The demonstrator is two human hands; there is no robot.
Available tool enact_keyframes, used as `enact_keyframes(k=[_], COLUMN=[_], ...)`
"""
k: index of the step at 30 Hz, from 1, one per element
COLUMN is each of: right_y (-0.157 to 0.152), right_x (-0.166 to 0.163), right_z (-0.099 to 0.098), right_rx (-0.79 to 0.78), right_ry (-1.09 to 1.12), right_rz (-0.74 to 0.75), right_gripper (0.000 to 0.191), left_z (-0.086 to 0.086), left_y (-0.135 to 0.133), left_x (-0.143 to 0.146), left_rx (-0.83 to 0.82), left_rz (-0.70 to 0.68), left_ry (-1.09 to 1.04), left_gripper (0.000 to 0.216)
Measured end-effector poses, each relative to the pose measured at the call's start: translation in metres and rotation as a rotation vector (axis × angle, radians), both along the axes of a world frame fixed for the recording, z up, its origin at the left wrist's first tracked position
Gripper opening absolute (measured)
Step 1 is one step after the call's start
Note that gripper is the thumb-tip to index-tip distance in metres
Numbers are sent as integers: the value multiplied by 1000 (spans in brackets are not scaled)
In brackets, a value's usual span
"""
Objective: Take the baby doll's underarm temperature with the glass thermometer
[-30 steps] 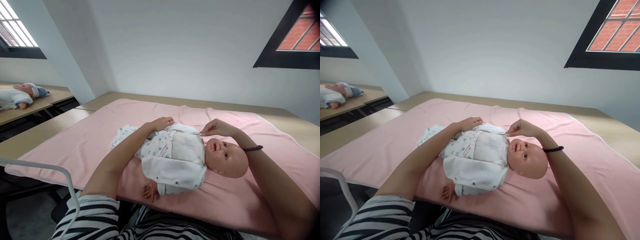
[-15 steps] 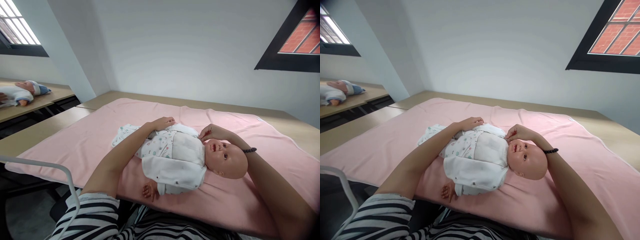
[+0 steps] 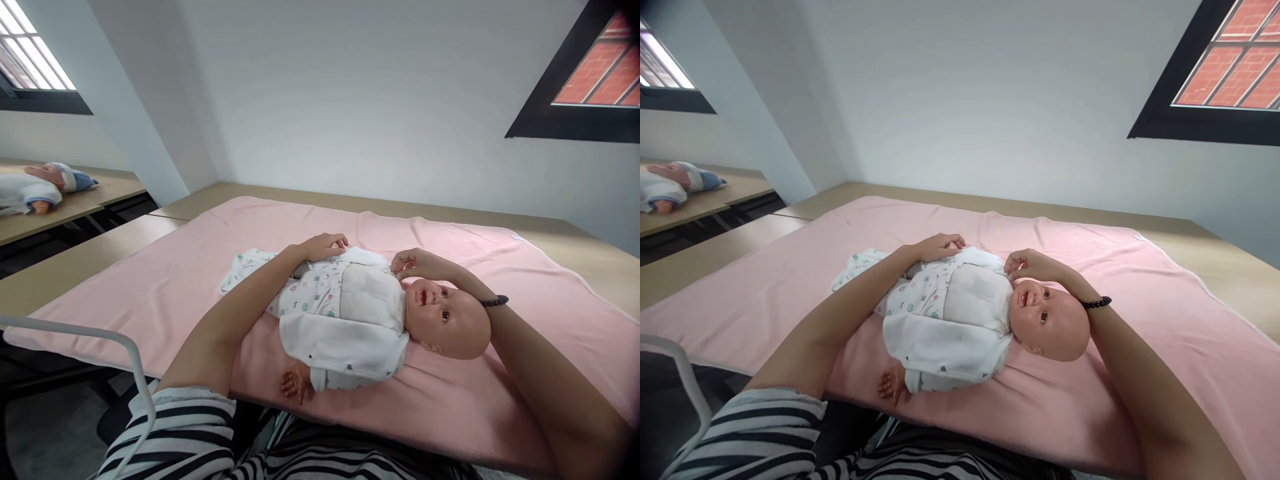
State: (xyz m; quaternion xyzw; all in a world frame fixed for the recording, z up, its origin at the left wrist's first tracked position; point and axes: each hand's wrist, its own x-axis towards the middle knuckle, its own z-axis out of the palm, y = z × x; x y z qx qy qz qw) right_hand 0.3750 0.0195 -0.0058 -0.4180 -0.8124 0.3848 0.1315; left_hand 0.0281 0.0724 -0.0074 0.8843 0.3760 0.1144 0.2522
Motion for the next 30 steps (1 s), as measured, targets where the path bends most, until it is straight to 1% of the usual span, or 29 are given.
enact_keyframes(k=[5,10,13,17,19,21,23,27,28,30], right_y=[0,2,2,3,2,0,-2,-6,-7,-9], right_x=[-1,0,1,1,-1,-3,-5,-3,-2,2], right_z=[0,-5,-6,-3,0,3,5,11,13,18], right_rx=[62,101,121,227,257,256,245,245,251,275], right_ry=[-50,-48,-33,-15,25,91,144,195,217,263], right_rz=[10,9,20,42,34,14,0,-56,-90,-154], right_gripper=[27,33,38,29,32,35,38,34,33,30], left_z=[0,1,0,2,4,5,5,3,3,2], left_y=[1,-1,0,0,-1,-2,-3,-3,-3,-3], left_x=[0,0,-1,-2,-2,-2,-2,-1,0,1], left_rx=[36,23,-22,-84,-96,-105,-117,-102,-75,-1], left_rz=[-21,-40,-73,-138,-155,-134,-94,-10,1,22], left_ry=[3,-15,-45,-19,4,17,23,5,-1,-16], left_gripper=[39,39,44,53,61,68,69,51,47,47])
